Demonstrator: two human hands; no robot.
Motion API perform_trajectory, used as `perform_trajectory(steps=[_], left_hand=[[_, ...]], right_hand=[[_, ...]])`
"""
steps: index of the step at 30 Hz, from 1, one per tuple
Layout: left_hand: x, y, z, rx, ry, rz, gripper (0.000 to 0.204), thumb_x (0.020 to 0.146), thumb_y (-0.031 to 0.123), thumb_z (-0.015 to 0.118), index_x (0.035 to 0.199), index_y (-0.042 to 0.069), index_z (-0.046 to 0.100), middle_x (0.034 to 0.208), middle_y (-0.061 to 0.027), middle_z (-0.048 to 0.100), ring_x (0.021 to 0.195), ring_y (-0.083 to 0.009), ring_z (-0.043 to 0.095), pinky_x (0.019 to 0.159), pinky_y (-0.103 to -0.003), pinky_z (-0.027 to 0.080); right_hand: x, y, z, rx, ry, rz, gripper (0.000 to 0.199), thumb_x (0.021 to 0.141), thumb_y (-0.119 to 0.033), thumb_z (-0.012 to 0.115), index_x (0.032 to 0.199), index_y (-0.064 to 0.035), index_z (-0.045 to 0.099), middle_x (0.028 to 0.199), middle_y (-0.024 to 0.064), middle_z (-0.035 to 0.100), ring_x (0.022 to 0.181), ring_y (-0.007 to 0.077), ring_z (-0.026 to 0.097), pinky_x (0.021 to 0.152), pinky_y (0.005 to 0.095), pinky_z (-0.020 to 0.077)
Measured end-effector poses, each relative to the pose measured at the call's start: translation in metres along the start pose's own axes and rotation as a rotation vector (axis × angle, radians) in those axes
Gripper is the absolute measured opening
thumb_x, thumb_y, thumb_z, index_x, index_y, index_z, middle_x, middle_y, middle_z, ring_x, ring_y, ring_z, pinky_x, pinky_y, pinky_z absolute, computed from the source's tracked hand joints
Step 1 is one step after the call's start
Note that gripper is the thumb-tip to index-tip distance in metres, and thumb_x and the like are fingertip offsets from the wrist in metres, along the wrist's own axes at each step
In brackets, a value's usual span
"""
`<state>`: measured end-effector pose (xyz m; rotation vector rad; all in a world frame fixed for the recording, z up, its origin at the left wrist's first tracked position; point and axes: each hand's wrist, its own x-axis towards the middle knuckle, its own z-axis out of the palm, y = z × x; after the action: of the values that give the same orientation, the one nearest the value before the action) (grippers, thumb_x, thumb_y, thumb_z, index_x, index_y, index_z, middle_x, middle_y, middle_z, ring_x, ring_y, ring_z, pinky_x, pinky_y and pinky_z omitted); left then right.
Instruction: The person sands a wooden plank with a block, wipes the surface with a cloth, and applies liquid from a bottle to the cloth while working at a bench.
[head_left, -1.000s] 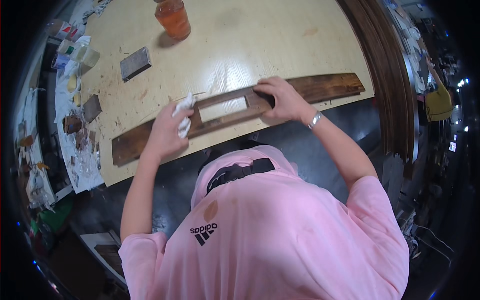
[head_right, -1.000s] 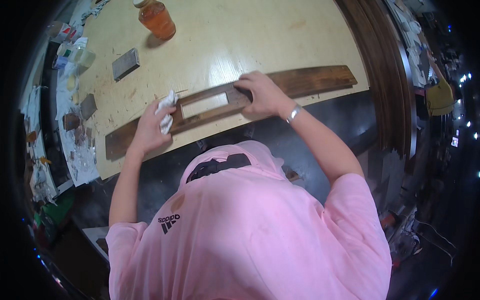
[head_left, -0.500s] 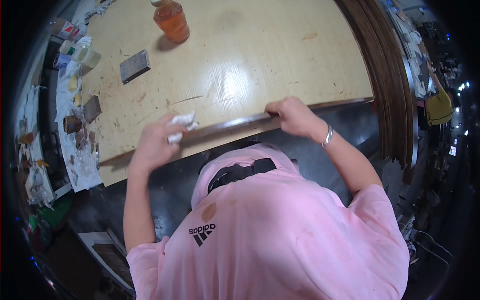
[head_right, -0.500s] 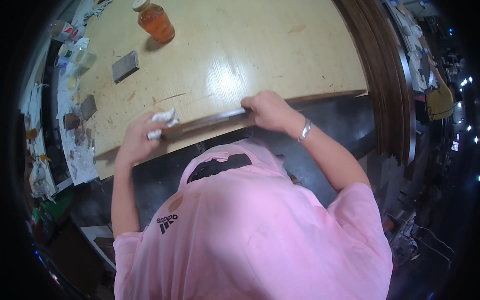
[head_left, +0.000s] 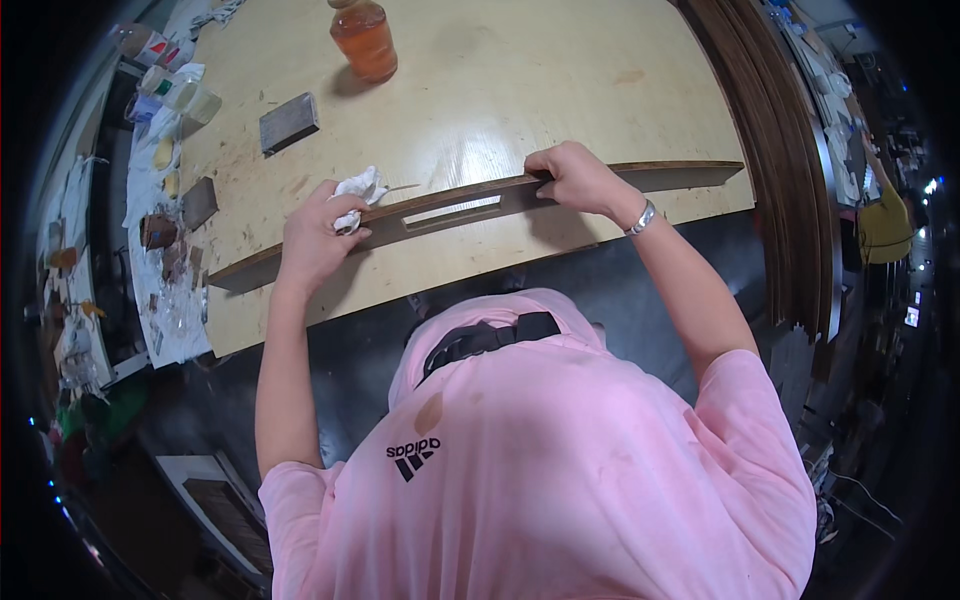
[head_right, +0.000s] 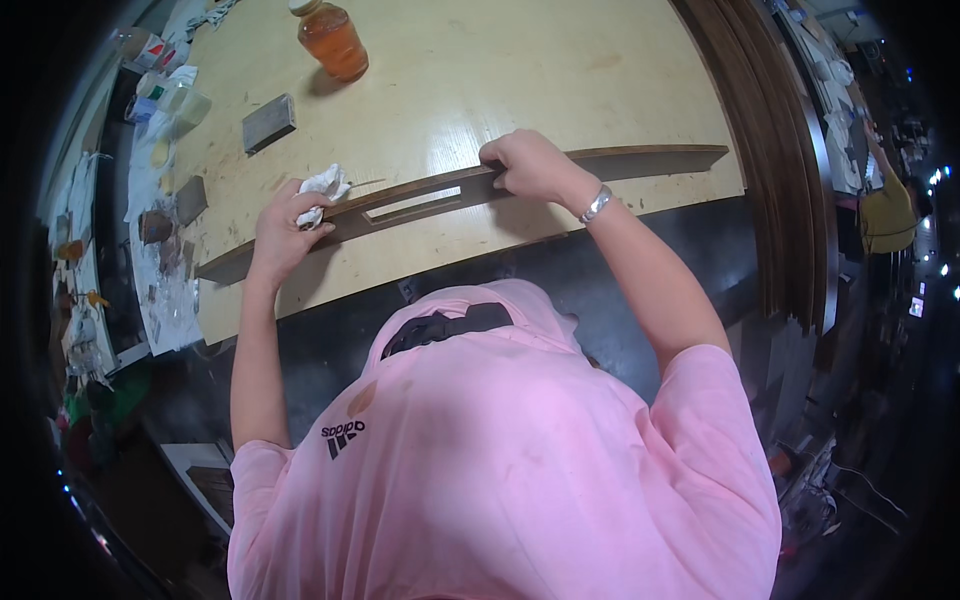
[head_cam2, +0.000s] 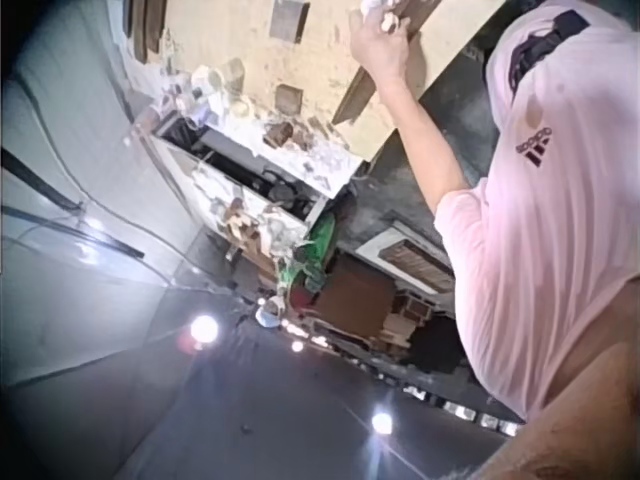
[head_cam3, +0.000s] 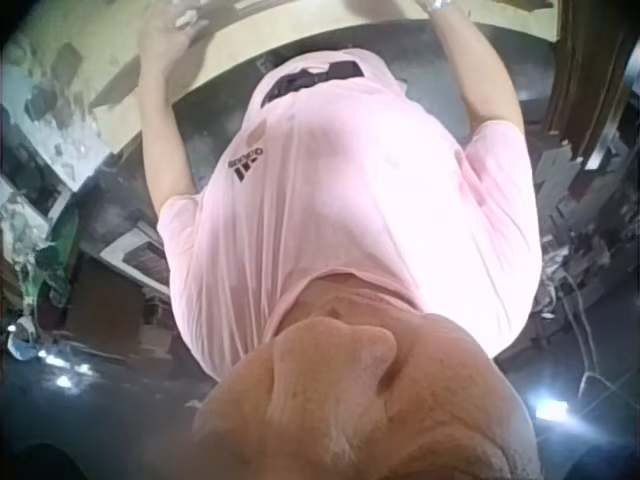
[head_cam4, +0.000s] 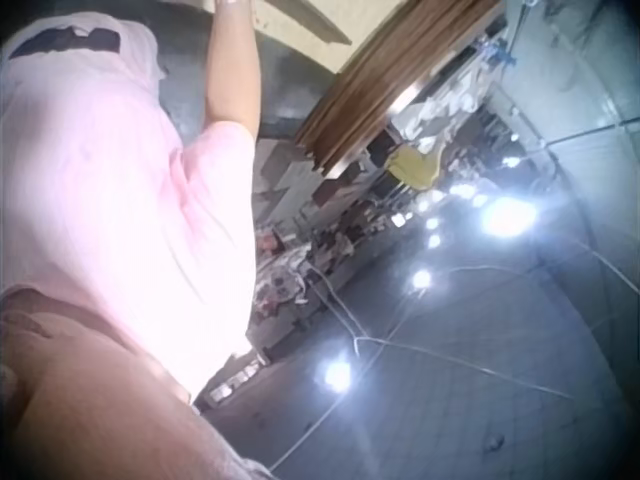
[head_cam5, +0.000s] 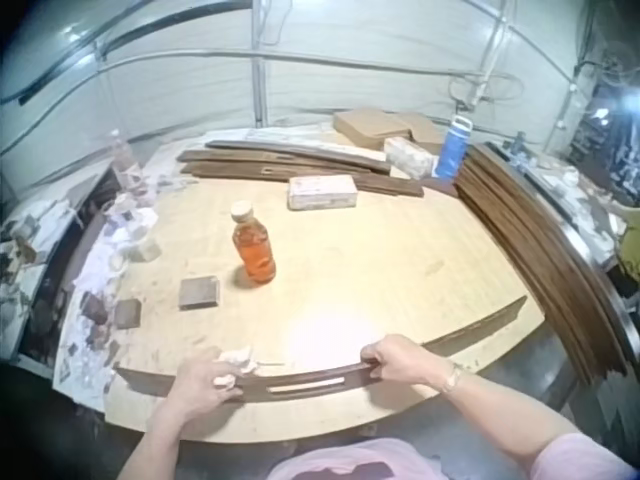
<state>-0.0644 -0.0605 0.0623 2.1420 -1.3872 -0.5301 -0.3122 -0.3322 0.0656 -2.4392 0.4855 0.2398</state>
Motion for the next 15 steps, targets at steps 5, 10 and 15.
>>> perform_trajectory(steps=[5, 10, 15], left_hand=[[0.005, -0.005, 0.01, -0.001, 0.131, -0.023, 0.038, 0.066, 0.006, 0.084, 0.1, 0.009, 0.068, 0.104, -0.0088, 0.061, 0.097, -0.0309, 0.062, 0.081, -0.038, 0.05], [0.001, -0.008, 0.019, 0.13, 0.3, 0.041, 0.036, 0.069, 0.011, 0.083, 0.102, 0.01, 0.068, 0.111, -0.0093, 0.061, 0.099, -0.032, 0.063, 0.081, -0.038, 0.051], [-0.018, -0.002, 0.022, 0.106, 0.358, 0.093, 0.034, 0.069, 0.009, 0.084, 0.099, 0.009, 0.069, 0.108, -0.0138, 0.062, 0.092, -0.0357, 0.064, 0.076, -0.04, 0.053]], right_hand=[[0.012, 0.003, 0.004, 0.041, 0.02, 0.015, 0.024, 0.073, -0.007, 0.075, 0.097, -0.0023, 0.07, 0.089, 0.0185, 0.07, 0.088, 0.0378, 0.066, 0.077, 0.0448, 0.0506], [0.014, 0.009, 0.016, -0.016, 0.148, 0.102, 0.028, 0.075, -0.013, 0.074, 0.101, -0.0046, 0.069, 0.091, 0.0156, 0.071, 0.089, 0.0365, 0.067, 0.077, 0.0441, 0.0524], [-0.01, 0.007, 0.033, -0.171, 0.37, -0.108, 0.011, 0.074, -0.009, 0.068, 0.083, -0.0074, 0.064, 0.08, 0.0139, 0.066, 0.085, 0.0344, 0.066, 0.073, 0.0466, 0.0514]])
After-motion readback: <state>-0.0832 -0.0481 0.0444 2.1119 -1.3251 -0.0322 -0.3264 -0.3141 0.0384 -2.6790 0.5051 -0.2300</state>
